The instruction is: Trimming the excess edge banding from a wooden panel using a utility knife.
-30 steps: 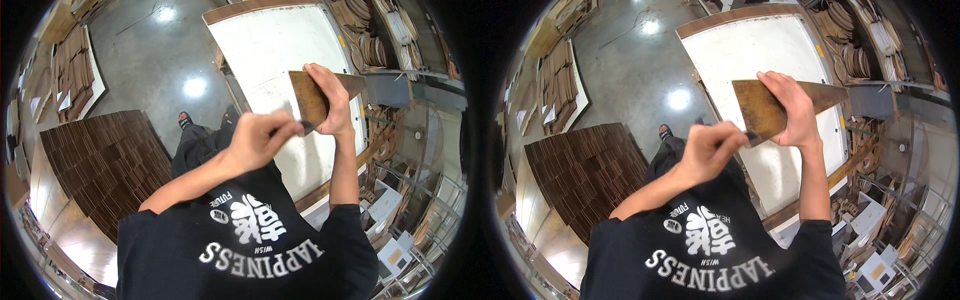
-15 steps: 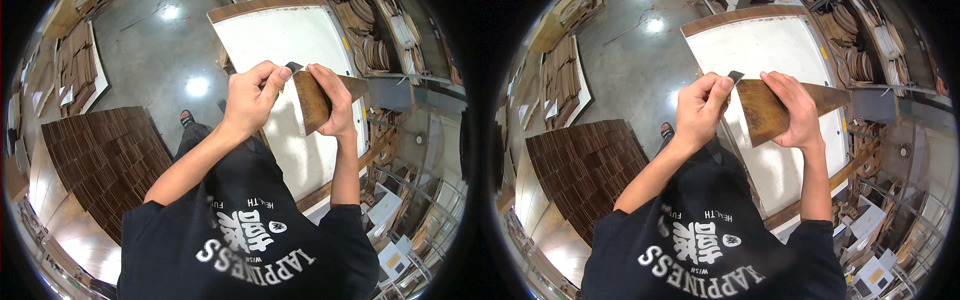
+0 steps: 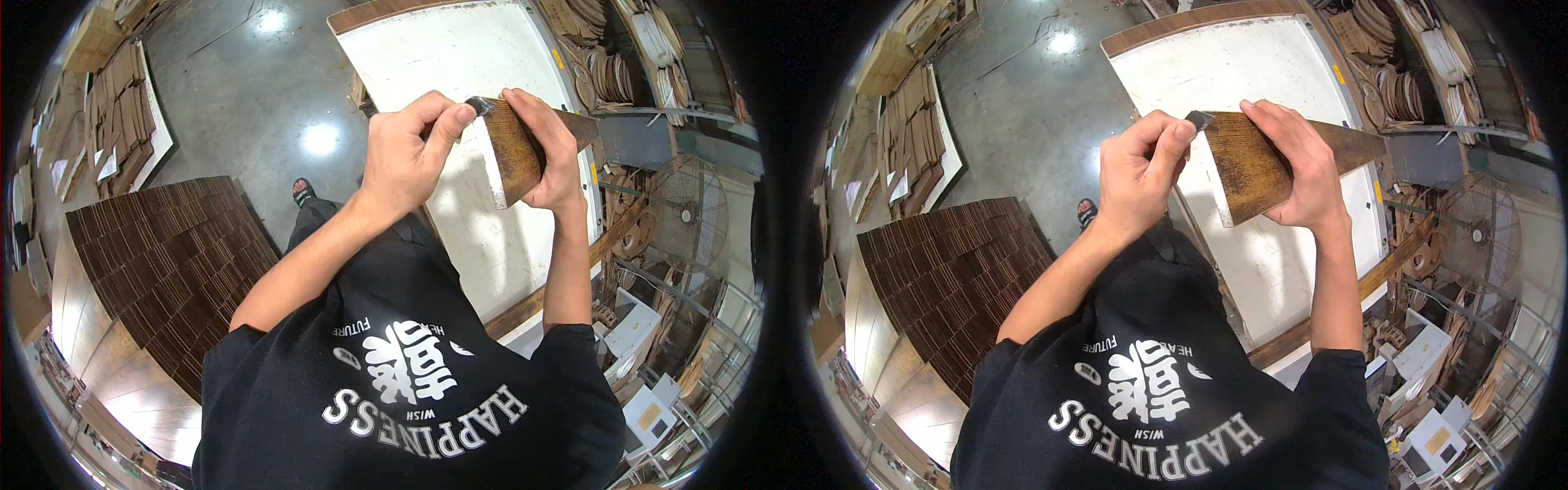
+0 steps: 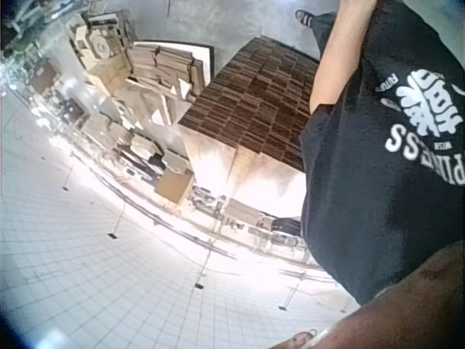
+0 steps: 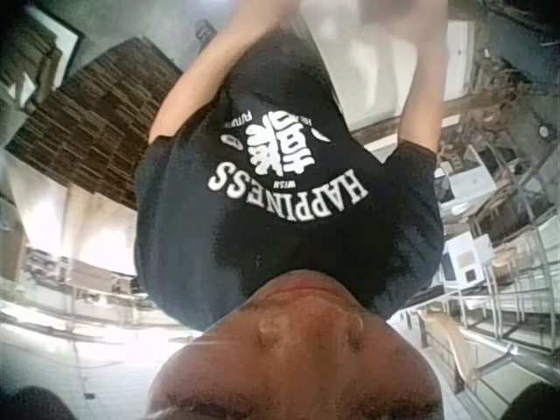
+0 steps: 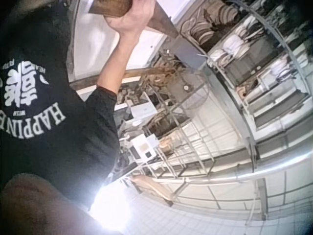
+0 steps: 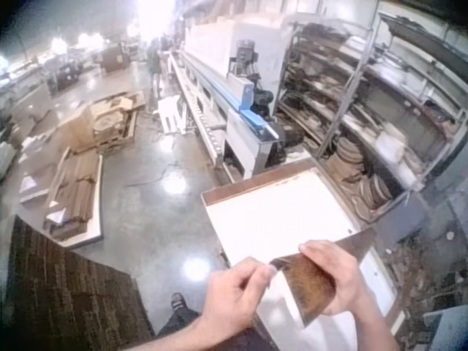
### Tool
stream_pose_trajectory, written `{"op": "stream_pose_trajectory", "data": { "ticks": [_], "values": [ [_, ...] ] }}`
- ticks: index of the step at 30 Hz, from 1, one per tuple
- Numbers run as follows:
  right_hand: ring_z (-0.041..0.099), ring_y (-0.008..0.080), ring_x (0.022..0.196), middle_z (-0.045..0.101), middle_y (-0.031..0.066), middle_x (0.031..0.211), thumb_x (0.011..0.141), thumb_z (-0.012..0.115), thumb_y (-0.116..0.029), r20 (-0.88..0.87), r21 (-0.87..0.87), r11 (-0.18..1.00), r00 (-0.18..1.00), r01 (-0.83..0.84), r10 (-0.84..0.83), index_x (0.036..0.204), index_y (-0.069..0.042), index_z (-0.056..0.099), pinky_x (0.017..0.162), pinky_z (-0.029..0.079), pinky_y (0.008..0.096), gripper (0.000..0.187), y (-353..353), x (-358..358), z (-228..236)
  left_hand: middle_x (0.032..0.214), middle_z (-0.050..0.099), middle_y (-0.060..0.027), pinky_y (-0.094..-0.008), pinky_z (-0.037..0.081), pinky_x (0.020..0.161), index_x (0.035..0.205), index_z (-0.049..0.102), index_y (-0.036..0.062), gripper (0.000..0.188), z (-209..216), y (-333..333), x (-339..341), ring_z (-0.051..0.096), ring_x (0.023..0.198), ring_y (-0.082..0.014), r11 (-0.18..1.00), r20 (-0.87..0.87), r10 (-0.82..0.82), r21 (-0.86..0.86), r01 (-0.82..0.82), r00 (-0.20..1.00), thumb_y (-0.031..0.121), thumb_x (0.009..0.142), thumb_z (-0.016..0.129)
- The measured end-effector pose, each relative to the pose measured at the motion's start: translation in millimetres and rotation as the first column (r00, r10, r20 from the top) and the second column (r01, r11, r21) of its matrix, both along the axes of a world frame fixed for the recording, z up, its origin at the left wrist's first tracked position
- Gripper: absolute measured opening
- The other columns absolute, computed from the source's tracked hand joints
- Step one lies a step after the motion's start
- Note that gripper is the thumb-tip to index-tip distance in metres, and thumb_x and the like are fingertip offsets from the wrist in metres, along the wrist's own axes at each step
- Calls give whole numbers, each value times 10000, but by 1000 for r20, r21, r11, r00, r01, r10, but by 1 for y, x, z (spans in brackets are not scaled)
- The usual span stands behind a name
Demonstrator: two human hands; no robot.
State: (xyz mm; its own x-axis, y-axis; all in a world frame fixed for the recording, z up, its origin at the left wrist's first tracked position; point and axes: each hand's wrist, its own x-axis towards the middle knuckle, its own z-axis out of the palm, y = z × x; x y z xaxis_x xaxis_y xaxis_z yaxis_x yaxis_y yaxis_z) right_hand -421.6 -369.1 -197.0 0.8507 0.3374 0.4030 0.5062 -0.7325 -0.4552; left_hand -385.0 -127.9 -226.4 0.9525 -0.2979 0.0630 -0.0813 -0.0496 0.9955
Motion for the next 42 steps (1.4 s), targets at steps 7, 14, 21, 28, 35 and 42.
{"op": "stream_pose_trajectory", "data": {
  "ticks": [7, 14, 21, 28, 35, 42],
  "values": [
    [705, 436, 1233, 707, 245, 1370, 683, 875, -259, 13, 3, 1000, 1000, -2, 2, 1485, -27, 656, 1080, 558, 492, 862, -4, 2, -1, 623, 586, -39, -293, 435, 547, 903, 719, -17, 290, 8, 3, -29, 525, 578, -83, 996, 168, -88, 41, 83, 982, 192, 1104, 694],
    [704, 429, 1244, 709, 238, 1373, 689, 879, -249, 7, -17, 1000, 1000, 16, -16, 1485, -44, 661, 1086, 563, 489, 851, -7, -2, 2, 635, 619, -148, -373, 496, 541, 897, 752, 22, 209, 2, -7, -36, 631, 531, -251, 984, 236, -28, -166, 68, 971, 191, 1007, 807],
    [707, 421, 1241, 714, 228, 1360, 692, 877, -256, 7, -2, 1000, 1000, 19, -19, 1482, -43, 663, 1080, 565, 482, 845, -7, -1, 1, 641, 620, -147, -375, 485, 532, 912, 746, 29, 283, 1, -11, -18, 587, 507, -257, 1000, 200, -12, -7, 14, 980, 270, 1062, 756],
    [705, 434, 1184, 721, 208, 1321, 624, 839, -235, -5, 8, 1000, 1000, -19, 19, 1457, -24, 672, 1075, 553, 517, 875, -6, -14, -9, 672, 629, -135, -345, 467, 538, 915, 731, 14, 251, -8, 7, -39, 592, 534, -217, 987, 191, -159, 29, 157, 969, 213, 1069, 746],
    [705, 439, 1192, 722, 217, 1319, 639, 842, -247, -11, 10, 1000, 1000, -19, 19, 1453, -25, 676, 1069, 557, 515, 860, -4, -9, -8, 638, 596, -106, -334, 461, 542, 919, 737, -2, 334, -6, -4, -2, 516, 536, -145, 998, -7, -36, -42, 36, 999, 290, 1082, 739],
    [702, 443, 1225, 718, 237, 1332, 655, 864, -273, -8, -15, 1000, 1000, 17, -17, 1466, -31, 673, 1090, 549, 522, 868, -6, -2, -9, 678, 650, -156, -350, 485, 542, 922, 759, 21, 217, -3, 1, -37, 618, 531, -256, 997, 123, -75, -26, 78, 990, 201, 1040, 789]
  ]
}}
